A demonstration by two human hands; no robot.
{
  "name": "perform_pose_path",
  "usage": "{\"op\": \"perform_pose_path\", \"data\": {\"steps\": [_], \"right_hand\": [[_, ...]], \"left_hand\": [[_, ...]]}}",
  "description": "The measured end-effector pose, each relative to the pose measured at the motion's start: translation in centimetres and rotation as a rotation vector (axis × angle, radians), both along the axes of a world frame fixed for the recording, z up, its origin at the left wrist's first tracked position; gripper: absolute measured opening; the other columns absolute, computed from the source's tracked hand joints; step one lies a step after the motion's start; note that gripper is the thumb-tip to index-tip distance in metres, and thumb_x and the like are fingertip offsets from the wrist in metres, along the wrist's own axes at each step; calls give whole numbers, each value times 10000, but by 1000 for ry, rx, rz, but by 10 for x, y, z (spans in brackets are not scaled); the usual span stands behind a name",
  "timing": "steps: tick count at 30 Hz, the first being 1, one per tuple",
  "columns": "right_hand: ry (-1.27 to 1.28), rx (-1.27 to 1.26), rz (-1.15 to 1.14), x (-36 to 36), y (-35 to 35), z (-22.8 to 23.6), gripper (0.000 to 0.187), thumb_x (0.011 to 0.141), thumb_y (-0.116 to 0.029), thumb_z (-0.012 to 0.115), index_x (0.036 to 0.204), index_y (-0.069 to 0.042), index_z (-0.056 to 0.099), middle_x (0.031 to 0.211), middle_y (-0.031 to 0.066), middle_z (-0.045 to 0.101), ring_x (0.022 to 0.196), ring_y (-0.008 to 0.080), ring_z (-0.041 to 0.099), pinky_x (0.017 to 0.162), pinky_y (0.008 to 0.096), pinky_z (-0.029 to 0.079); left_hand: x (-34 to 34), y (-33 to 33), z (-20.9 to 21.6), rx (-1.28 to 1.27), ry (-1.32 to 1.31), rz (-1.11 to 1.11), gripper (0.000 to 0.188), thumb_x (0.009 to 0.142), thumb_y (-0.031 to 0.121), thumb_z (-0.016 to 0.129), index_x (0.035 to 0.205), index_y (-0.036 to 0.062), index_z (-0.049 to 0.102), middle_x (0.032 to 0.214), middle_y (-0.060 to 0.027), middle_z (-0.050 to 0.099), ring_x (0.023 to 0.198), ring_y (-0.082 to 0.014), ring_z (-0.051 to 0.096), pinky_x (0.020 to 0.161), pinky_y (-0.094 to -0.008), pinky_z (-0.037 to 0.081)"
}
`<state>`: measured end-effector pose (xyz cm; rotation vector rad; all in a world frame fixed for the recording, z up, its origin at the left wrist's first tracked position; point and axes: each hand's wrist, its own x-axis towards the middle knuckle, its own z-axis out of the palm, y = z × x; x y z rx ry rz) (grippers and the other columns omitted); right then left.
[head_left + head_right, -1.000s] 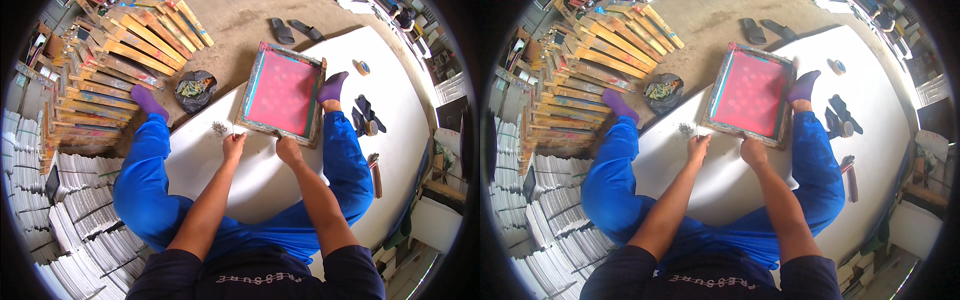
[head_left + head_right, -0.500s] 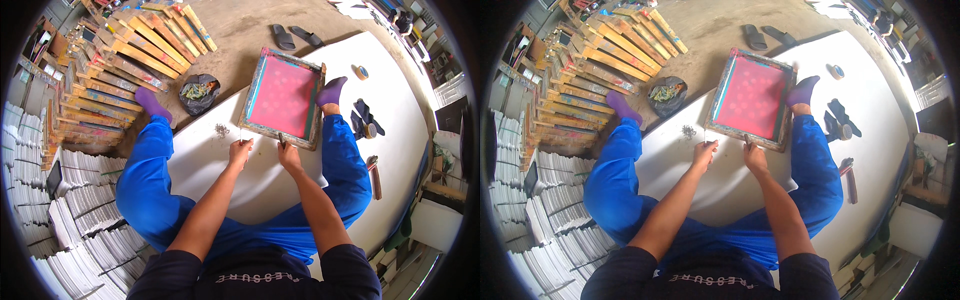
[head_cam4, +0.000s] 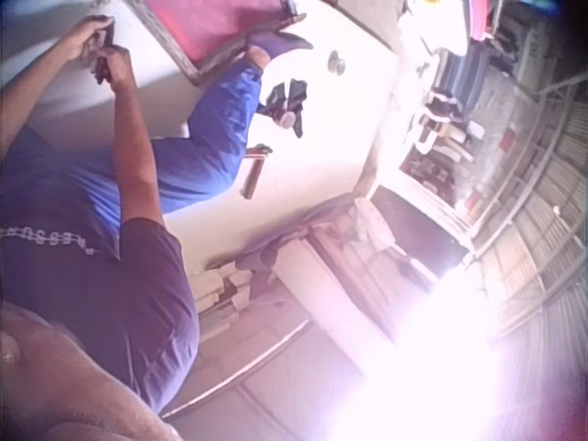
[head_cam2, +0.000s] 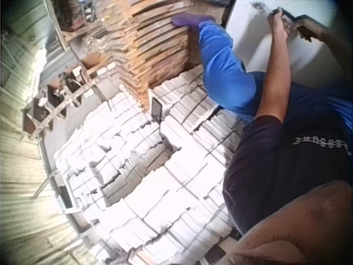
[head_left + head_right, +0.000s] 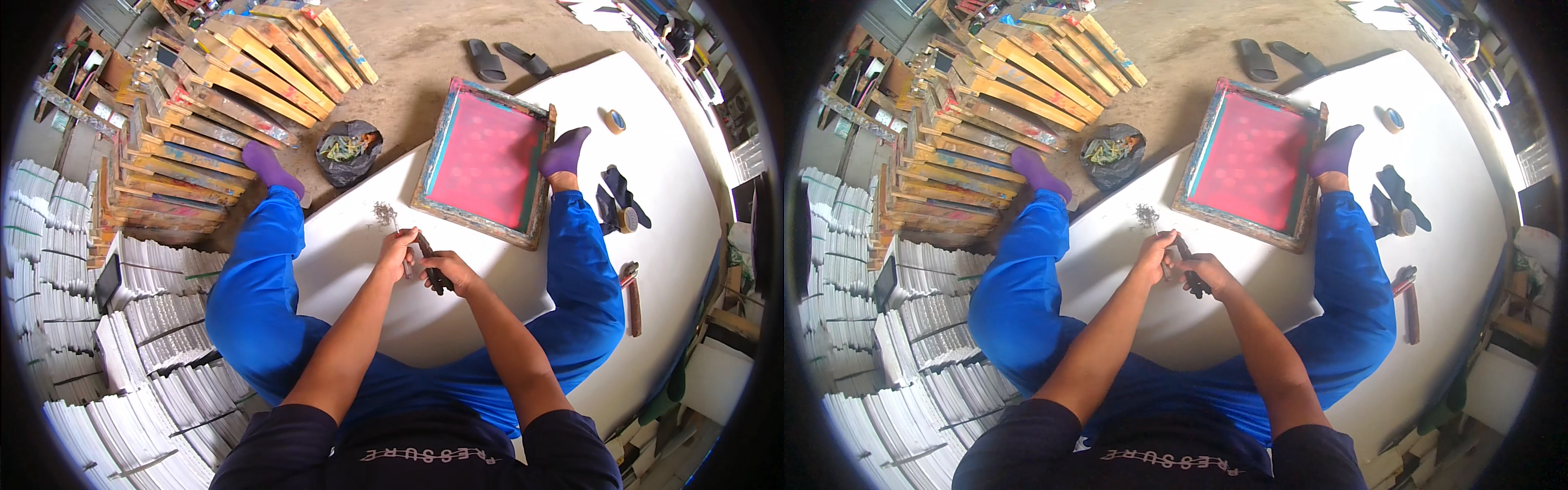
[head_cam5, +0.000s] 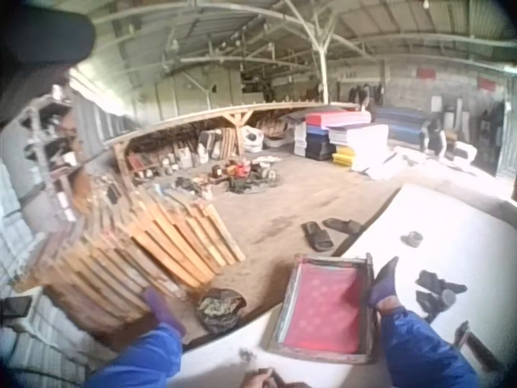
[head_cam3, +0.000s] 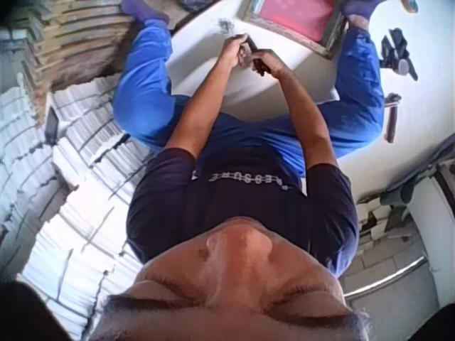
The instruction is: The person sits on the floor and repeatedly hammers nails into the wooden frame of a screen printing frame. They hold the nails with one hand and use a hammer with the other to drive them into the frame.
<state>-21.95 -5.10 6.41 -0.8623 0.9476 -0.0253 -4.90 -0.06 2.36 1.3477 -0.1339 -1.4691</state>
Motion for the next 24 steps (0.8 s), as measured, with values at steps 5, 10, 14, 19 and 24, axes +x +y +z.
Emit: {"op": "perform_pose_path", "data": {"steps": [5, 10, 14, 19, 24], "right_hand": [[-71, 76, -23, 8, 1, -16, 284, 898, -202, 682, 1072, 18, 637, 853, 117, 669, 648, 184, 635, 569, 318, 525], [-100, 112, 37, 15, -3, 5, 372, 931, -223, 652, 1190, 29, 563, 962, 156, 679, 753, 250, 702, 651, 371, 597], [-55, 58, 77, 9, -5, 7, 489, 966, -290, 617, 1313, 27, 484, 1100, 197, 650, 879, 298, 708, 716, 422, 608], [15, 27, -101, -14, -13, -1, 488, 982, -335, 613, 1301, 5, 470, 1081, 166, 652, 857, 285, 708, 694, 424, 606], [124, -14, -164, -52, -40, 3, 423, 983, -299, 597, 1255, 11, 500, 1058, 181, 663, 853, 301, 710, 669, 437, 611]], "left_hand": [[16, 1, 0, 22, 26, 56, 204, 935, 281, 708, 930, 84, 654, 841, -26, 644, 464, -79, 431, 441, -292, 352], [21, -1, -5, -11, -230, -25, 208, 956, 273, 679, 900, 79, 630, 733, -21, 617, 441, -86, 435, 394, -271, 344], [18, -10, -6, 56, -476, 24, 261, 961, 299, 670, 884, 52, 633, 657, -14, 591, 426, -82, 423, 369, -261, 324], [46, -13, -44, 185, -911, 142, 342, 912, 331, 729, 827, 19, 617, 665, -60, 629, 435, -125, 504, 381, -304, 385], [57, -15, -68, 235, -931, 191, 401, 897, 354, 744, 744, 43, 542, 612, -49, 577, 404, -126, 473, 355, -304, 365]]}}
